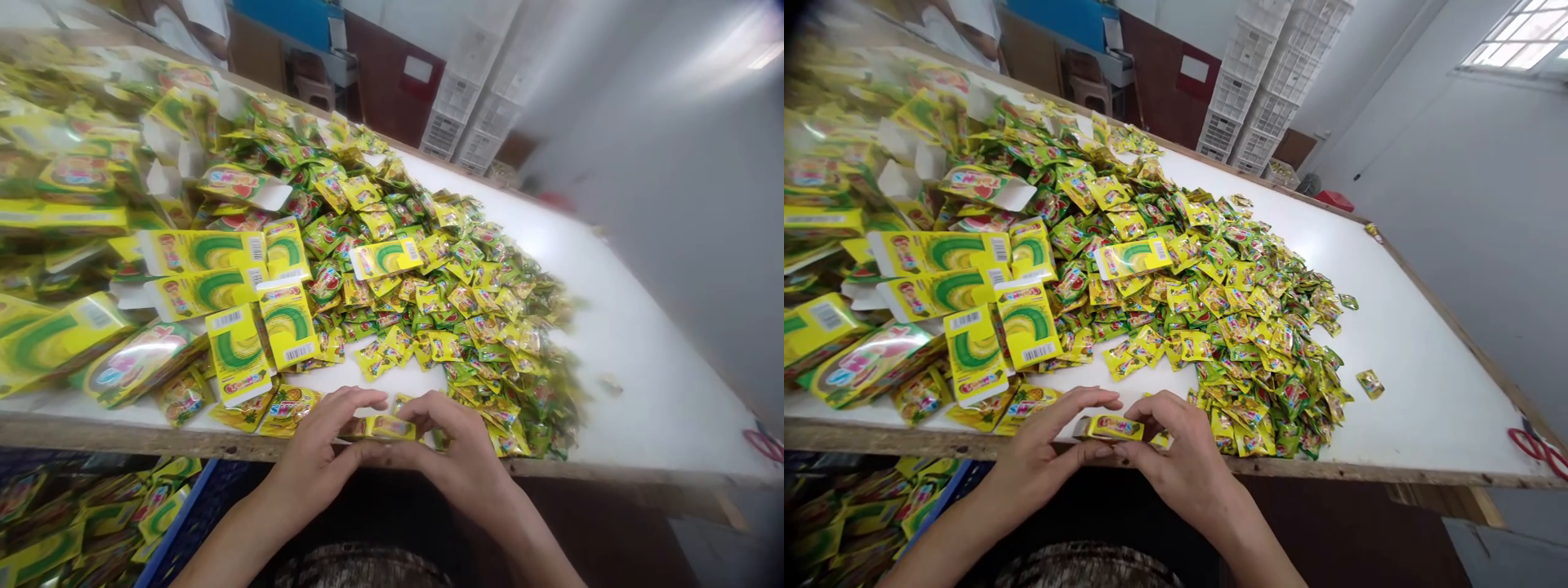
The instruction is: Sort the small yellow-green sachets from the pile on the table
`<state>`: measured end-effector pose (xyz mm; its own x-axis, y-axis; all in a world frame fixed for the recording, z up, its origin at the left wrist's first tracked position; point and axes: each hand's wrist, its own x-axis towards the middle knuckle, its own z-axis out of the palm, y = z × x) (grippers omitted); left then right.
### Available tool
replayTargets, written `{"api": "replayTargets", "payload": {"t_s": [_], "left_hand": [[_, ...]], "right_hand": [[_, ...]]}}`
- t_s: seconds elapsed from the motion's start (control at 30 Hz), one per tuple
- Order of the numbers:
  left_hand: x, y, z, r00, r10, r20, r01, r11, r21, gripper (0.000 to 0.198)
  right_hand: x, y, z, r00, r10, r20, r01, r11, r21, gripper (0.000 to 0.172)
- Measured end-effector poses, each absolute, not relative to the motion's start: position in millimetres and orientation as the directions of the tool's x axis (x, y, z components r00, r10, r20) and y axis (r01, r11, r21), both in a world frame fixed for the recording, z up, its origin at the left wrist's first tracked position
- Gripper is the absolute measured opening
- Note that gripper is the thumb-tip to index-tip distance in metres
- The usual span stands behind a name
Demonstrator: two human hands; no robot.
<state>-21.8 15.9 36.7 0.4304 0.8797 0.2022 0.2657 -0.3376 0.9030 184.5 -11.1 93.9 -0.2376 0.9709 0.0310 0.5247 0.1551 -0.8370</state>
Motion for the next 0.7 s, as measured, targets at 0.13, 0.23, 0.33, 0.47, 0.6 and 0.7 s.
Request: {"api": "replayTargets", "payload": {"t_s": [0.13,0.23,0.33,0.47,0.6,0.7], "left_hand": [[-19,18,31,0.48,0.87,0.115,0.334,-0.302,0.893,0.021],[-17,18,30,0.503,0.838,0.212,0.325,-0.411,0.852,0.028],[-15,18,34,0.549,0.774,0.314,0.312,-0.539,0.782,0.032],[-11,16,49,0.637,0.702,0.318,0.361,-0.637,0.681,0.033],[-8,12,65,0.658,0.701,0.275,0.426,-0.648,0.632,0.03],[-8,11,71,0.686,0.686,0.242,0.419,-0.645,0.639,0.03]], "right_hand": [[190,-12,88,-0.229,0.961,0.155,0.518,0.255,-0.817,0.013],[194,-14,90,-0.264,0.926,0.271,0.648,0.378,-0.661,0.016],[197,-16,100,-0.44,0.866,0.236,0.758,0.499,-0.419,0.017],[199,-17,116,-0.573,0.813,0.1,0.784,0.58,-0.221,0.013],[200,-19,122,-0.598,0.8,0.051,0.797,0.6,-0.071,0.008],[203,-21,121,-0.576,0.813,0.08,0.81,0.582,-0.076,0.006]]}}
